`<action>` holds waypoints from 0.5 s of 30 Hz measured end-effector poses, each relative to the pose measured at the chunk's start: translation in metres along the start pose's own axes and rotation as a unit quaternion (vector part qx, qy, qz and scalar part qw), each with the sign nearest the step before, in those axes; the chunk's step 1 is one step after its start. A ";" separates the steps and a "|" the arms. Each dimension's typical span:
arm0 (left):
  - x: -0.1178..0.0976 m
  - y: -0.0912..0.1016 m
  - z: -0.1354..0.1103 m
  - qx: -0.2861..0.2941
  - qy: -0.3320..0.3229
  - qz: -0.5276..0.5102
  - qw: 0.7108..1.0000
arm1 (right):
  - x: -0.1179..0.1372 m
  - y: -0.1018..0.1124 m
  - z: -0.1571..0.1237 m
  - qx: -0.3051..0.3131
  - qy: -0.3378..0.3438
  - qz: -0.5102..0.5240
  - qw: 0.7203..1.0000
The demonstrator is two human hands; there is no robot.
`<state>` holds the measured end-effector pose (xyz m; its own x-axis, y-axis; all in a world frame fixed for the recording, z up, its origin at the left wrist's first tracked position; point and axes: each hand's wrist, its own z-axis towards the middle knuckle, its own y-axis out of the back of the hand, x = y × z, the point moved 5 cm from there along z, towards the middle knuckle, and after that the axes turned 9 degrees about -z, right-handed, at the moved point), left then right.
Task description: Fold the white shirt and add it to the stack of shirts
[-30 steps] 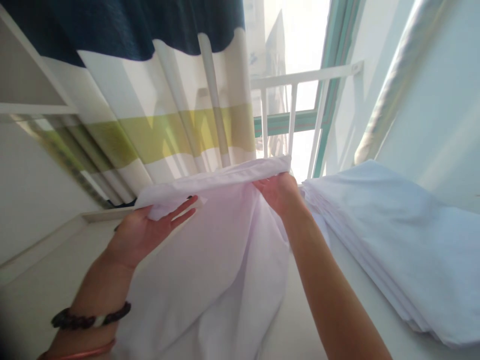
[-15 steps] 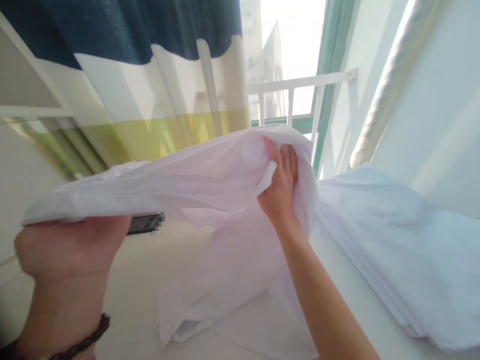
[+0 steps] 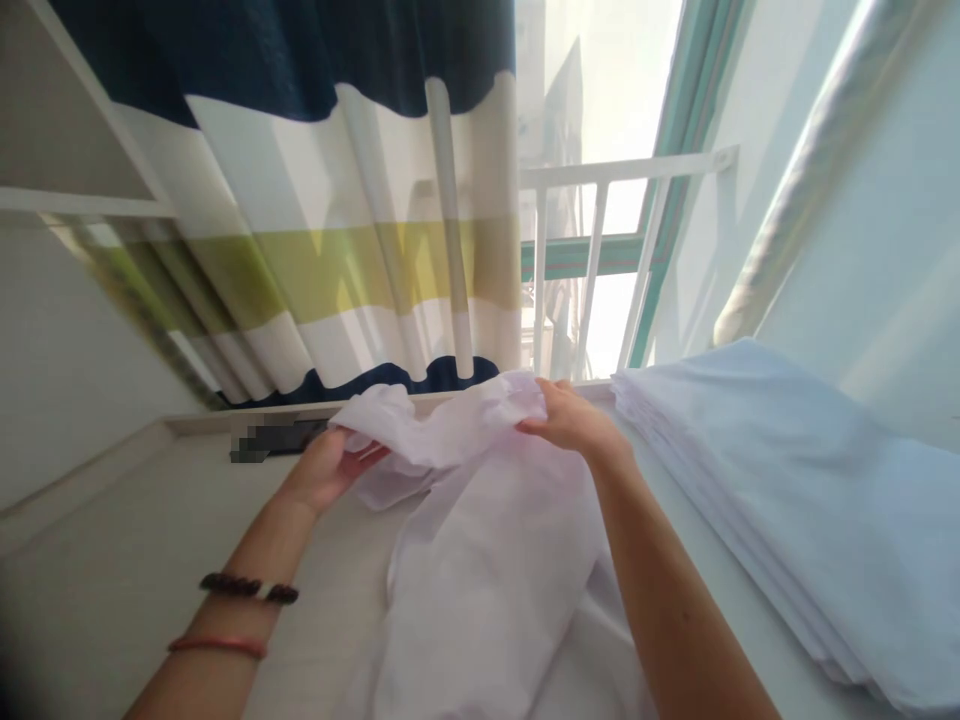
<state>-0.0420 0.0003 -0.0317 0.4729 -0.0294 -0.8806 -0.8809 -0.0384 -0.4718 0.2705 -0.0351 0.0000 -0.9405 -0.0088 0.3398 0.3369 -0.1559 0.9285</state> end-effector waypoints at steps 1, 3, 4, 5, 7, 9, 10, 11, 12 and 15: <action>0.006 0.001 -0.001 0.029 0.033 0.067 0.997 | 0.002 0.001 -0.001 0.014 -0.011 0.004 1.000; 0.019 0.005 -0.005 0.085 0.120 0.199 0.969 | 0.005 -0.007 -0.001 0.087 -0.040 0.057 0.994; 0.026 0.010 -0.008 0.105 0.167 0.249 0.948 | 0.005 -0.015 0.000 0.134 -0.055 0.088 0.985; 0.031 0.015 -0.011 0.117 0.211 0.285 0.928 | 0.004 -0.025 0.000 0.177 -0.069 0.115 0.975; 0.040 0.024 -0.014 0.127 0.272 0.321 0.898 | -0.001 -0.043 0.002 0.225 -0.090 0.143 0.960; 0.046 0.028 -0.013 0.120 0.293 0.313 0.895 | -0.007 -0.054 0.005 0.237 -0.097 0.159 0.954; 0.047 0.028 -0.011 0.113 0.287 0.286 0.907 | -0.009 -0.056 0.005 0.241 -0.098 0.173 0.950; 0.046 0.025 -0.008 0.105 0.271 0.236 0.927 | -0.010 -0.056 0.006 0.245 -0.097 0.187 0.946; 0.043 0.021 -0.005 0.095 0.244 0.163 0.951 | -0.010 -0.053 0.006 0.244 -0.093 0.213 0.942; 0.022 0.007 0.001 0.065 0.109 -0.106 0.986 | 0.000 -0.025 0.012 0.139 -0.050 0.415 0.898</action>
<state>-0.0378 0.0004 -0.0545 0.6279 -0.2488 -0.7375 -0.7497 0.0615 -0.6590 0.2623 -0.0194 -0.0218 -0.3556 0.0832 0.9309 0.9312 0.1166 0.3453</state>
